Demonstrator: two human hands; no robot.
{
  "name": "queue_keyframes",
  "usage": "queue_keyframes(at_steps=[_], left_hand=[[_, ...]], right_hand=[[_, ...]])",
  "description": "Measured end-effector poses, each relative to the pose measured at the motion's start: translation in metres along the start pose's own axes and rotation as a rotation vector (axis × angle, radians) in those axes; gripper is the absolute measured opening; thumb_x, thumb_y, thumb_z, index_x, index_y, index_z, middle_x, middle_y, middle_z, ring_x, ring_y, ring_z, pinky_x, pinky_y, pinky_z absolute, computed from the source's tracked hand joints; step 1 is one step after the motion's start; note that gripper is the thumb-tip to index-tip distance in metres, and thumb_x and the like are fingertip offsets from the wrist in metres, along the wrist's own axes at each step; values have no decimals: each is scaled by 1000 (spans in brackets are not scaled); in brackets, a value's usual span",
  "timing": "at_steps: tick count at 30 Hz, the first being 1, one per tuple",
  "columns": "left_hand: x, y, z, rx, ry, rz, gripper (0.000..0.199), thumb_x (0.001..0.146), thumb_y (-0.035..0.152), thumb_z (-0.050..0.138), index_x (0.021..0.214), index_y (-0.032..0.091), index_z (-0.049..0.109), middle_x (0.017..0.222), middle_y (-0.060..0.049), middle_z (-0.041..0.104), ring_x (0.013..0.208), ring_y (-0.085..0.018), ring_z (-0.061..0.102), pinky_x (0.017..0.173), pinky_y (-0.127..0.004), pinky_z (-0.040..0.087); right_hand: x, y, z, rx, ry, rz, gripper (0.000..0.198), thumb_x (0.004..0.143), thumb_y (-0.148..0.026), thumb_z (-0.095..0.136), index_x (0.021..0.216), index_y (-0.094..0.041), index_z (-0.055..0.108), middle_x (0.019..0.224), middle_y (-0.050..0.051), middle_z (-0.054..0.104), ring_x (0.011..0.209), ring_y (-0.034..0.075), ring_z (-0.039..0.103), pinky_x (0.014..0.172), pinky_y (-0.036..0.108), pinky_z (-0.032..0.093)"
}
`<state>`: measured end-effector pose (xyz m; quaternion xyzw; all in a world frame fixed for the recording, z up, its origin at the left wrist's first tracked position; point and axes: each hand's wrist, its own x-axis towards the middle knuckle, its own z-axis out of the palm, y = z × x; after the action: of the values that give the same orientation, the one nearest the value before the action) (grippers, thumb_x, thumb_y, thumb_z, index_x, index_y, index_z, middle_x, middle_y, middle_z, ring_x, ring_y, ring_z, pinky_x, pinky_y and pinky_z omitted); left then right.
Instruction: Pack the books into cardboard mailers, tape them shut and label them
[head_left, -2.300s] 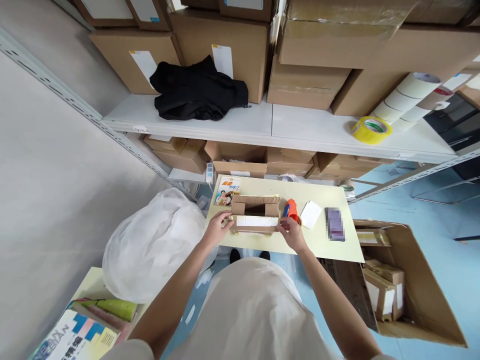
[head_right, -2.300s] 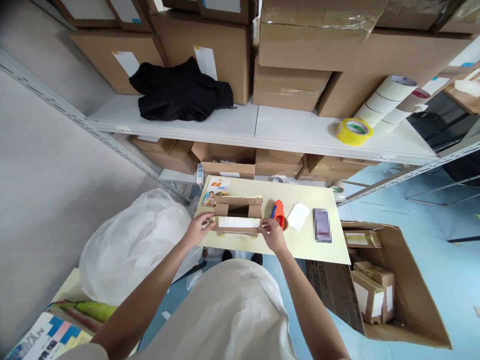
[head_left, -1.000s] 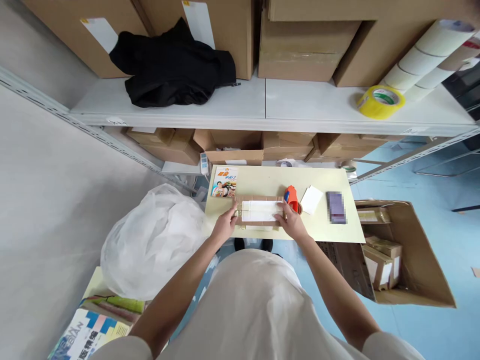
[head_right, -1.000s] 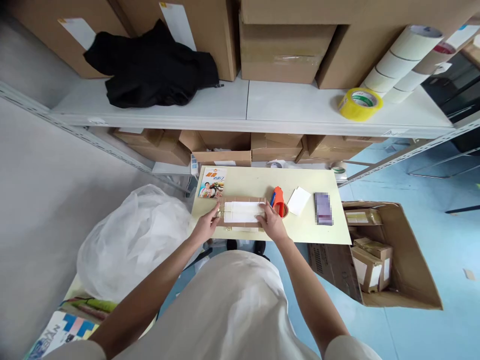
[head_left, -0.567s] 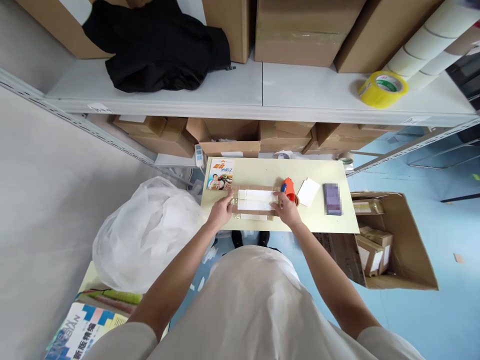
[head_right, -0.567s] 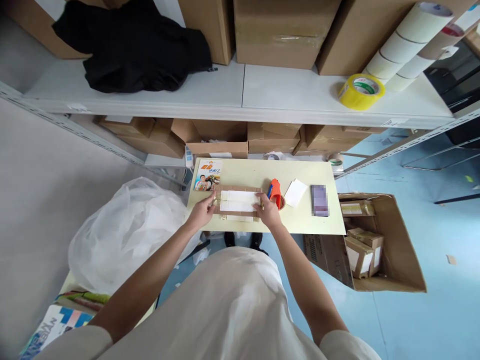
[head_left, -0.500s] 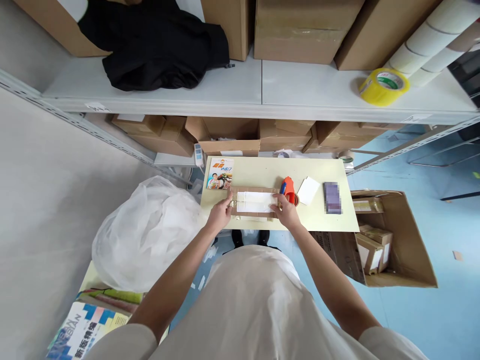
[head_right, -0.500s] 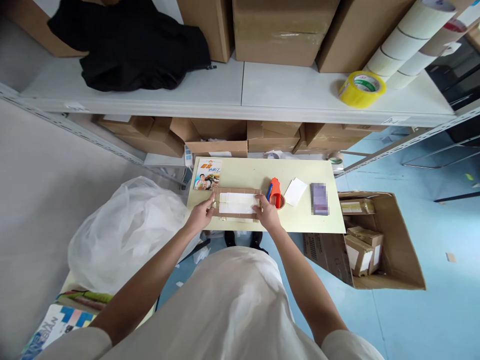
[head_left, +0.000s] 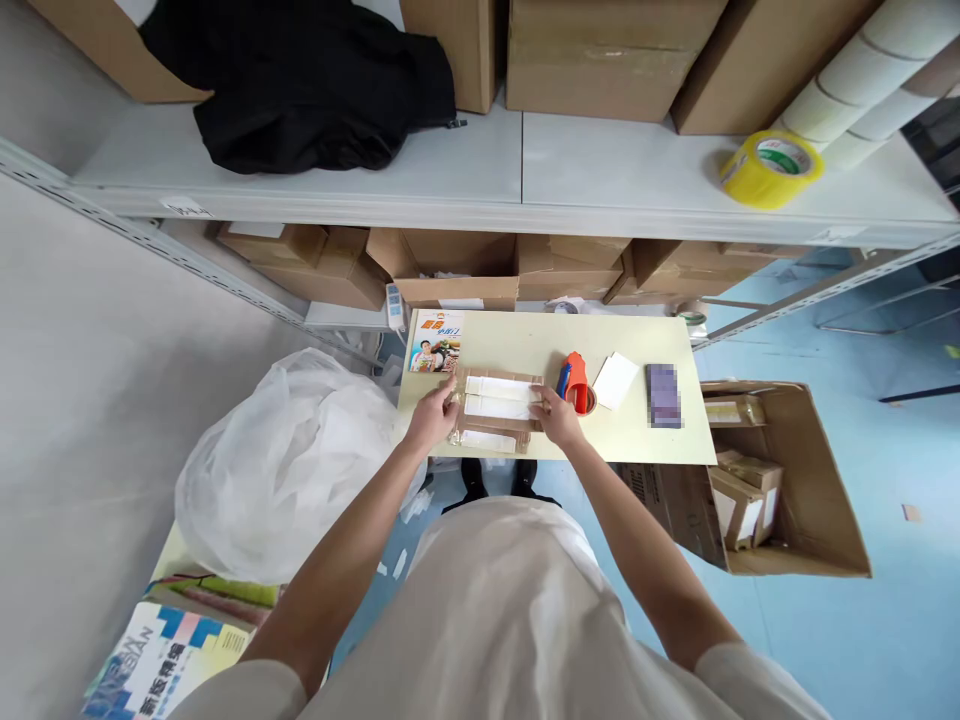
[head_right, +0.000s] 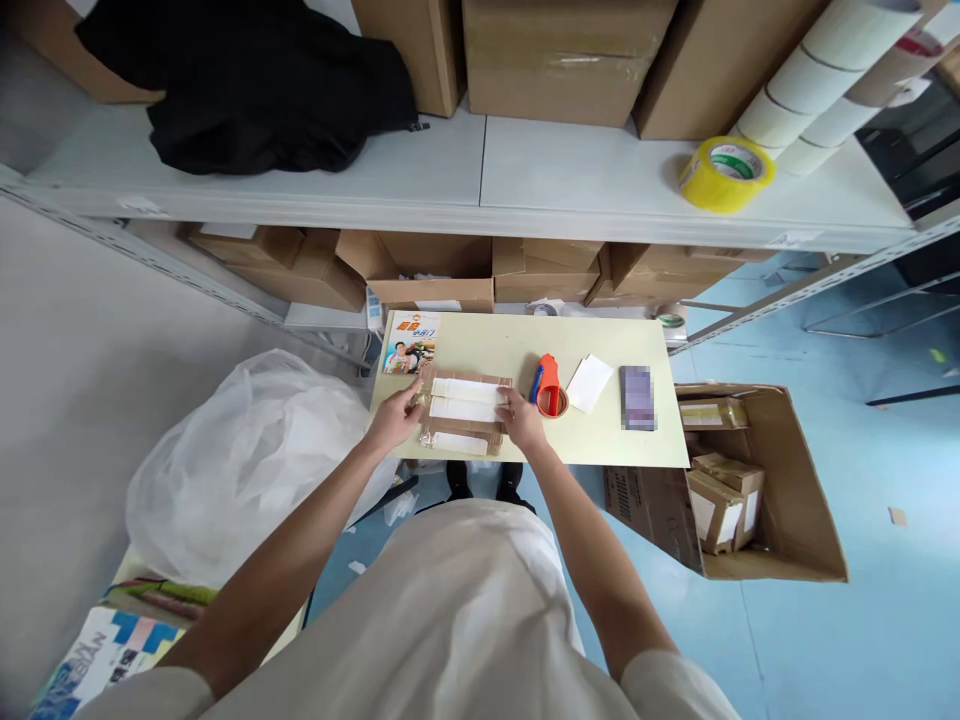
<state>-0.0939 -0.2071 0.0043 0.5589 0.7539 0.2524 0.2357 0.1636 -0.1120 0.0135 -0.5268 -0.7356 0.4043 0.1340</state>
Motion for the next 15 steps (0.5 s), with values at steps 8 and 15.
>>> queue_keyframes(at_steps=[8,15], left_hand=[[-14,22,19,170,67,114,56,86,17,46,141,16,40,140,-18,44,124,-26,48,101,-42,41],[-19,42,23,424,-168,300,56,91,33,42,144,17,35,151,-13,33,142,-28,23,115,-50,16]], right_hand=[[-16,17,9,-69,164,-65,40,87,-22,44,125,-23,57,125,10,61,112,25,58,92,40,49],[-9,36,-7,24,257,-74,43,91,-40,39,123,-17,56,125,14,59,120,25,52,96,41,45]])
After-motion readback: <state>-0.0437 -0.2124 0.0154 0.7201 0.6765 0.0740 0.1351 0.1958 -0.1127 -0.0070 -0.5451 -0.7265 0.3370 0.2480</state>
